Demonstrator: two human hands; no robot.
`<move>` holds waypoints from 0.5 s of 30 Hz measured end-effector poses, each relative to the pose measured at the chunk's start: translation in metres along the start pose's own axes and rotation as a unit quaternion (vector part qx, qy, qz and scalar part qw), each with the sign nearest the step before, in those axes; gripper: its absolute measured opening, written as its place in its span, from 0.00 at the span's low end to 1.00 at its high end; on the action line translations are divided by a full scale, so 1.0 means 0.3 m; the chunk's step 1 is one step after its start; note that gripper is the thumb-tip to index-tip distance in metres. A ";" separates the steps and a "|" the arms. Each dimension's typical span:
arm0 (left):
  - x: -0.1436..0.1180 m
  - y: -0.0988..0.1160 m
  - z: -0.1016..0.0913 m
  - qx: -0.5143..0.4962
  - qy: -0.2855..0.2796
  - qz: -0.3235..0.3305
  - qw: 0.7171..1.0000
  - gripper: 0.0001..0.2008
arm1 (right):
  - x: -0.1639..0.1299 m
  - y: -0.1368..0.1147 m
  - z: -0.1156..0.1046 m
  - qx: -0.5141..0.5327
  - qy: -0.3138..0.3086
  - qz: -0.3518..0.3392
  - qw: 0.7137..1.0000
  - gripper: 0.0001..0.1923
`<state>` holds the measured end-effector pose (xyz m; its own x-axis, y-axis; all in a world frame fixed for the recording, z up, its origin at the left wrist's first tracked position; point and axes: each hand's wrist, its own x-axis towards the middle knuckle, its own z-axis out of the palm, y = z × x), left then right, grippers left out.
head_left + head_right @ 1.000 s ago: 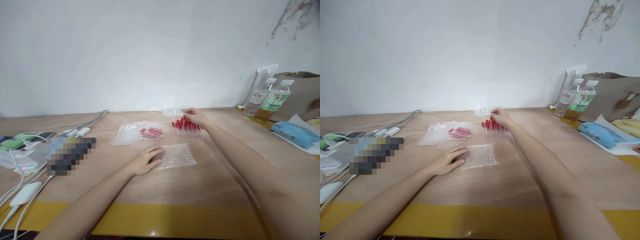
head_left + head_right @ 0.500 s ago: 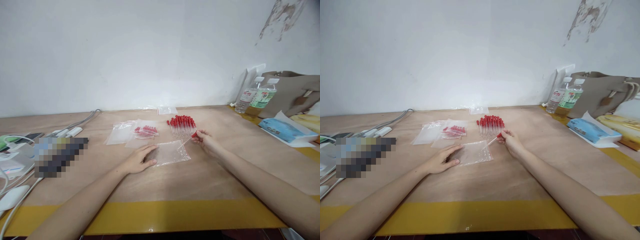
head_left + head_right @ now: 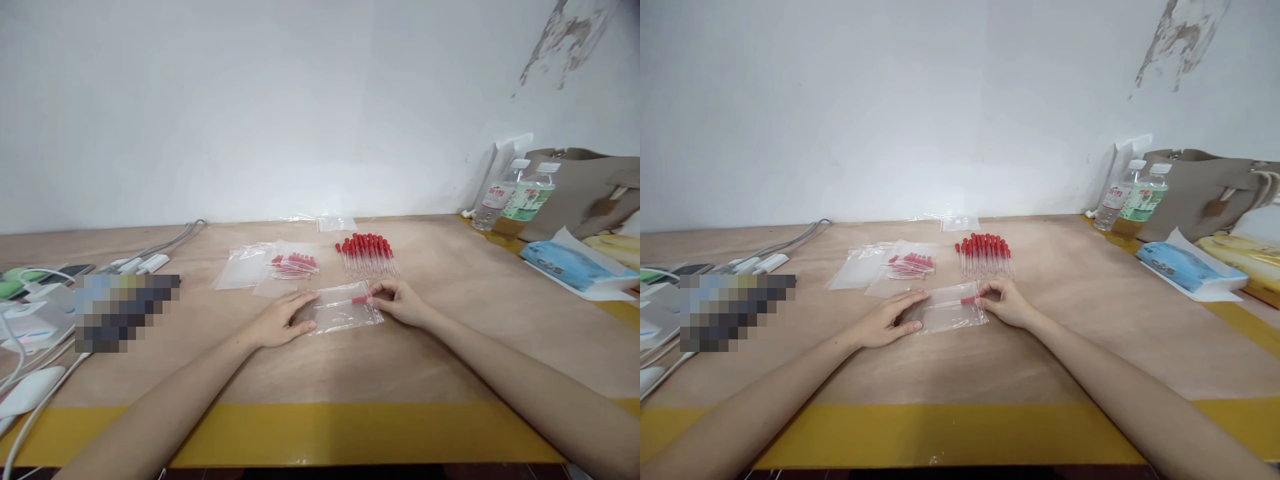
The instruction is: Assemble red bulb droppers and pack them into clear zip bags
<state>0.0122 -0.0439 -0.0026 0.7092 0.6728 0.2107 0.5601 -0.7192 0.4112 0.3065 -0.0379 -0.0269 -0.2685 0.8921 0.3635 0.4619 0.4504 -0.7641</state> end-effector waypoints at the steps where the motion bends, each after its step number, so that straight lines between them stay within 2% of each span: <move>1: 0.001 -0.001 0.000 0.001 0.000 0.002 1.000 0.27 | 0.003 0.005 0.012 -0.010 0.007 -0.011 1.000 0.07; 5: 0.002 -0.008 0.003 0.000 0.000 0.012 1.000 0.26 | 0.006 0.028 0.036 -0.070 0.004 -0.033 0.997 0.08; 9: 0.004 -0.020 0.006 -0.009 -0.017 0.019 1.000 0.23 | 0.043 0.043 -0.010 -0.123 0.039 0.002 0.992 0.10; 11: 0.005 -0.025 0.008 -0.012 -0.021 0.024 0.999 0.22 | 0.093 0.041 -0.046 -0.161 0.073 0.029 0.984 0.08; 15: 0.005 -0.031 0.009 -0.010 -0.030 0.032 0.999 0.22 | 0.240 0.033 -0.089 -0.257 0.120 0.018 0.959 0.08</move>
<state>0.0093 -0.0366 -0.0083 0.7677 0.6139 0.1839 0.5051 -0.7562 0.4159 0.3143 0.0317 0.0058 -0.0699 0.8626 0.5010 0.8397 0.3220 -0.4372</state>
